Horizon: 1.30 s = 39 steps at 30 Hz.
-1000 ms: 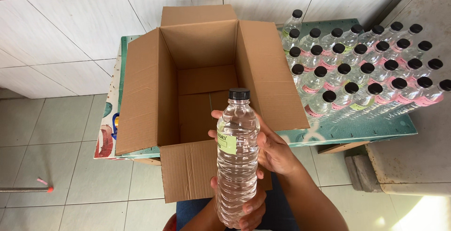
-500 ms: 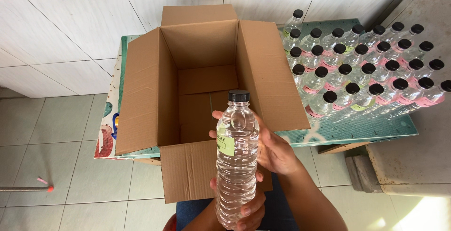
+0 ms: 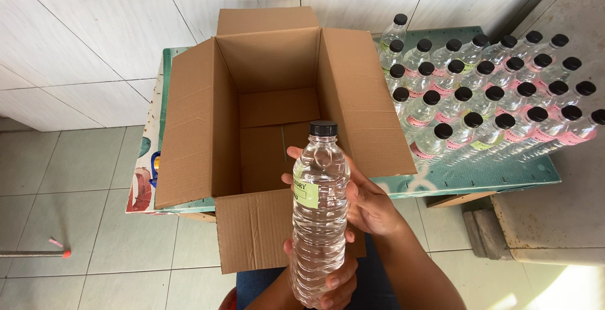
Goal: The person assembles a cardboard box and places two plastic bottles of liquid into it from a collection of bottles on the table.
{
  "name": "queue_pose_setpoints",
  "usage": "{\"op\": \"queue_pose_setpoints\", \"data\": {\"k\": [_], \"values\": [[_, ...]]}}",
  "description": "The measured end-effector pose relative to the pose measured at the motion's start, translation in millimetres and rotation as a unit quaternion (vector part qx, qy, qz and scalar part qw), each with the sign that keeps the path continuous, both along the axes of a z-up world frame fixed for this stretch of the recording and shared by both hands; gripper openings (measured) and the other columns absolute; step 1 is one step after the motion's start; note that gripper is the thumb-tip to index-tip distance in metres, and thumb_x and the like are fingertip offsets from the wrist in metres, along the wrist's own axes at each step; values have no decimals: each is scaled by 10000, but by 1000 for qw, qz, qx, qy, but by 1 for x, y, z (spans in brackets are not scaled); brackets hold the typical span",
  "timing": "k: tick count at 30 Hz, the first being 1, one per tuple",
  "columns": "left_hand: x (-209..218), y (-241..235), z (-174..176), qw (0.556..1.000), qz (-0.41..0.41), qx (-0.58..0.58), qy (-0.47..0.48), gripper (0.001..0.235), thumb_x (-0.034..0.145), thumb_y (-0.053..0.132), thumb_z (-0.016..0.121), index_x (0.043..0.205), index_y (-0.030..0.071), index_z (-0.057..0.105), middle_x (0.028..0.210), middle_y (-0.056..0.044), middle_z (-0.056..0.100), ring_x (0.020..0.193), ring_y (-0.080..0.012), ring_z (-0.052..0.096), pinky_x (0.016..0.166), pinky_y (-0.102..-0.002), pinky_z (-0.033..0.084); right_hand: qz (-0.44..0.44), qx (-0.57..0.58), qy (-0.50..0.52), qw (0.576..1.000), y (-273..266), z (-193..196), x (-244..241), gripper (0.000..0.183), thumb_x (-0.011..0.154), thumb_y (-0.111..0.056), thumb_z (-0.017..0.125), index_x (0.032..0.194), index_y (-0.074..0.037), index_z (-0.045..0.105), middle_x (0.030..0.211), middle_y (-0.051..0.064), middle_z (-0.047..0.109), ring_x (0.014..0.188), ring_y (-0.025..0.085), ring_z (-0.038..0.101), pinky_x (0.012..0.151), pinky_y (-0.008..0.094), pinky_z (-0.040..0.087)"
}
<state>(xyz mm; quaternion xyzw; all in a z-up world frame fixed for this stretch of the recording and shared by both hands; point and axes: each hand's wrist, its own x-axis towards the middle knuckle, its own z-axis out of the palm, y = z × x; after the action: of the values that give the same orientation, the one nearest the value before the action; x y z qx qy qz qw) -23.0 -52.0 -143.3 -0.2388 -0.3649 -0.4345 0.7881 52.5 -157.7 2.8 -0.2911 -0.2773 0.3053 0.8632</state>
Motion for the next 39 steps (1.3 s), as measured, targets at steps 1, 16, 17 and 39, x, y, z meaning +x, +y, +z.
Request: {"op": "queue_pose_setpoints", "data": {"k": [1, 16, 17, 39], "values": [[0, 0, 0, 1000, 1, 0, 0, 991, 822, 659, 708, 1578, 211, 251, 1081, -148, 628, 883, -309, 689, 674, -394, 571, 1, 0, 0, 1000, 0, -1, 0, 840, 986, -382, 610, 1590, -121, 89, 1720, 237, -1, 1508, 495, 256, 410, 244, 525], [1, 7, 0, 999, 24, 23, -5, 978, 831, 676, 674, 1576, 217, 238, 1090, -135, 627, 867, -302, 681, 662, -391, 562, -4, 1, -78, 997, 6, 3, 2, 920, 1005, -609, 622, 1587, -131, 93, 1672, 277, 60, 1484, 500, 275, 1221, 529, 270], [1, 8, -1, 999, 24, 29, -6, 978, 825, 680, 678, 1573, 219, 249, 1082, -134, 627, 860, -302, 685, 668, -399, 565, -9, -1, -53, 999, 7, 3, 1, 903, 1004, -523, 650, 1589, -125, 89, 1673, 266, 66, 1479, 495, 280, 1202, 492, 297], [2, 52, 28, 883, 218, 416, -18, 764, 830, 439, 784, 1311, -71, 482, 1170, -224, 634, 933, -336, 691, 792, -430, 584, -105, -144, -178, 968, -10, 71, 45, 396, 1011, -385, 632, 1147, -14, 610, 1063, 223, 702, 1092, 340, 696, 1252, 505, 312]]}}
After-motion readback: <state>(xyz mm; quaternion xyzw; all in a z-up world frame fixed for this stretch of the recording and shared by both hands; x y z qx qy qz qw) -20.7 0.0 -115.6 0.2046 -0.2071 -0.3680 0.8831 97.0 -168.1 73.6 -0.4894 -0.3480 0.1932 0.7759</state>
